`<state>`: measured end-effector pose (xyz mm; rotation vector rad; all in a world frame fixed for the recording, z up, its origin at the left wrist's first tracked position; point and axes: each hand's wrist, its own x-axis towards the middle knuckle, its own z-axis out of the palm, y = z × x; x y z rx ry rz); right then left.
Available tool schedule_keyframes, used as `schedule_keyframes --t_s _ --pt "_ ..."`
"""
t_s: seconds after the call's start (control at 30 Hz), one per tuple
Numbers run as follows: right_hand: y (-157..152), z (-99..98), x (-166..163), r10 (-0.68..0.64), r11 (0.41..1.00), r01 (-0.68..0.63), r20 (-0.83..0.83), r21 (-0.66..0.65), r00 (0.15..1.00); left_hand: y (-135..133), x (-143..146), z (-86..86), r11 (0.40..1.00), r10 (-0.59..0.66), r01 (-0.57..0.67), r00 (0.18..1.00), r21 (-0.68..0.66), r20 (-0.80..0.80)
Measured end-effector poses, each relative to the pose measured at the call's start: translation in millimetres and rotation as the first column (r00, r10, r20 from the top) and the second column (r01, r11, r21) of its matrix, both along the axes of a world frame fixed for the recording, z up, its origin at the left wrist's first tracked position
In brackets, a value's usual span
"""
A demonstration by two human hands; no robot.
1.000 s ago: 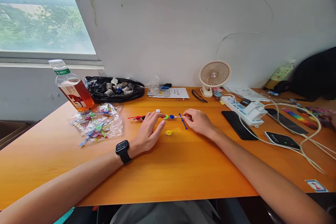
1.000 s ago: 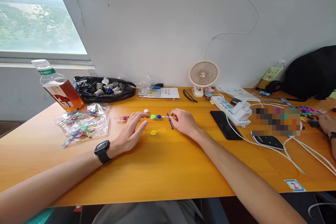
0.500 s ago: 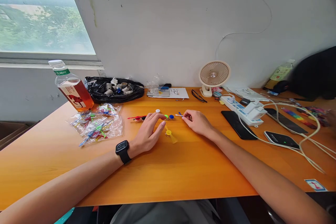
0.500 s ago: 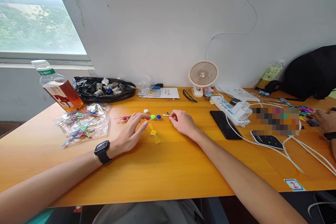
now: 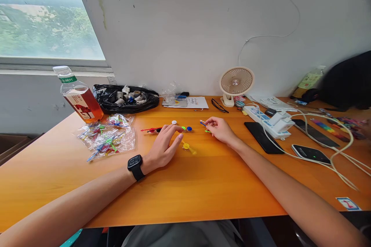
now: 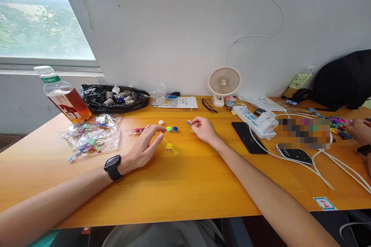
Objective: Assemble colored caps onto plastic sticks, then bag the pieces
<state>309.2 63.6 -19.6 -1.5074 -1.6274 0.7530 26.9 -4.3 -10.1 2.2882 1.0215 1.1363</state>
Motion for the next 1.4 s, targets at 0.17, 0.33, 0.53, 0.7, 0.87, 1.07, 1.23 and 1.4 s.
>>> schedule_keyframes --t_s 0.17,0.33,0.53,0.7,0.87,1.07,1.23,1.4 --pt "-1.8 -1.2 -0.9 0.007 0.993 -0.023 0.144 0.114 0.990 -0.6 -0.4 0.3 1.000 -0.004 0.004 1.000 0.005 -0.004" --pt "-6.2 -2.2 -4.4 0.028 0.972 -0.077 0.216 0.224 0.976 0.2 -0.6 -0.5 1.000 -0.007 0.007 1.000 0.010 -0.006" --pt "-5.8 -9.2 -7.2 0.060 0.938 -0.136 0.234 0.320 0.970 1.8 -0.2 -2.1 1.000 -0.012 0.012 1.000 0.016 -0.004" --pt "-8.9 -12.4 -11.6 0.088 0.930 -0.164 0.233 0.329 0.968 2.8 0.0 -4.3 0.999 -0.020 0.020 1.000 0.031 -0.017" --pt "-11.0 -15.6 -15.9 0.120 0.934 -0.195 0.251 0.299 0.960 3.1 0.2 -5.1 0.999 -0.014 0.015 1.000 0.047 -0.026" --pt "-13.1 -16.0 -18.7 0.127 0.942 -0.199 0.264 0.268 0.956 3.4 0.4 -4.0 0.998 -0.021 0.022 0.999 0.054 -0.033" --pt "-16.1 -12.7 -20.8 0.136 0.938 -0.212 0.270 0.275 0.953 3.1 0.6 -3.5 0.998 -0.025 0.026 0.999 0.051 -0.037" --pt "-17.9 -10.6 -22.9 0.151 0.942 -0.220 0.267 0.252 0.952 3.1 0.5 -4.1 0.999 -0.029 0.030 0.999 0.045 -0.040"
